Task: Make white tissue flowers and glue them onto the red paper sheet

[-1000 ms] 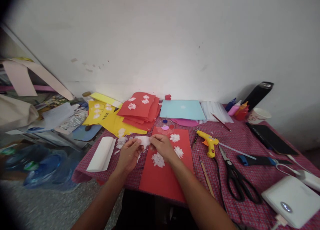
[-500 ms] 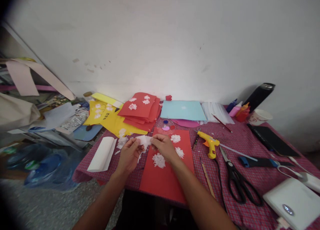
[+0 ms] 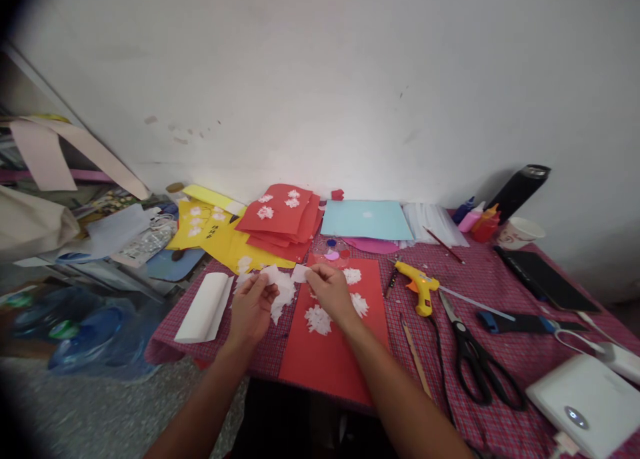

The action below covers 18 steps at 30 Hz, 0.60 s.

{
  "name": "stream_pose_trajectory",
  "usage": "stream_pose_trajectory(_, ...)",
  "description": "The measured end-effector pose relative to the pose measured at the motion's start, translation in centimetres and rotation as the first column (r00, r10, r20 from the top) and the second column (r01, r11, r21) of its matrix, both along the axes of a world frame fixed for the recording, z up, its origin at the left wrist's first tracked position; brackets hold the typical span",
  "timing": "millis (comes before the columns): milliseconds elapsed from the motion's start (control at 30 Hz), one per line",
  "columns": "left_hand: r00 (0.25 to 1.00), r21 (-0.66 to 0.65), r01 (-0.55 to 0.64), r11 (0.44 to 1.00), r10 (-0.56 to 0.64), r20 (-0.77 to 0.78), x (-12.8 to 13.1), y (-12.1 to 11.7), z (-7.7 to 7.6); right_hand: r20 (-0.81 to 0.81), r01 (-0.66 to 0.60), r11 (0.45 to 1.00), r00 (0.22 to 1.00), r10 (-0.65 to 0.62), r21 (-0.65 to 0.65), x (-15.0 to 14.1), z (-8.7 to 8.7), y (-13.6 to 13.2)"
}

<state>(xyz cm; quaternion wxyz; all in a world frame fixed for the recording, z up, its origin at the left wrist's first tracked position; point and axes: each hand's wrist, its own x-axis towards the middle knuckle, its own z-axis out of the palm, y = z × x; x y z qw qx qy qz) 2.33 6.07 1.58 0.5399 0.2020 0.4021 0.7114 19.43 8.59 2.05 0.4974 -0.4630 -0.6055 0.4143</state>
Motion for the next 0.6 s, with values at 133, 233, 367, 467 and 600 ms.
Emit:
stream_pose_trajectory(133,0.998,-0.014,-0.069,0.998,0.069,0.004,-1.5,-0.2,0.2,0.428,-0.031,0.885,0.882,-0.194,0.465,-1.0,-0.9,-0.2)
stream_pose_trajectory(233,0.998,-0.025,-0.067,0.997,0.067,0.0,-2.1,-0.4,0.2,0.616,-0.192,0.833,0.76,-0.209,0.519,-1.8,-1.5,-0.2)
stream_pose_trajectory(367,0.998,-0.024,-0.06,0.998,0.06,-0.019,-2.3,-0.4,0.0,0.714,-0.309,0.838,0.688,-0.13,0.45,-1.8,-1.8,-0.4)
stream_pose_trajectory(467,0.997,-0.017,-0.056,0.998,0.055,-0.047,-2.4,-0.3,-0.3,0.675,-0.284,0.851,0.73,-0.107,0.442,-1.2,-1.9,-0.3)
stream_pose_trajectory(600,0.988,-0.012,0.013,1.0,-0.014,-0.154,-2.0,-0.4,-0.5,0.491,-0.136,0.885,0.864,-0.114,0.445,-0.7,-1.4,-0.2)
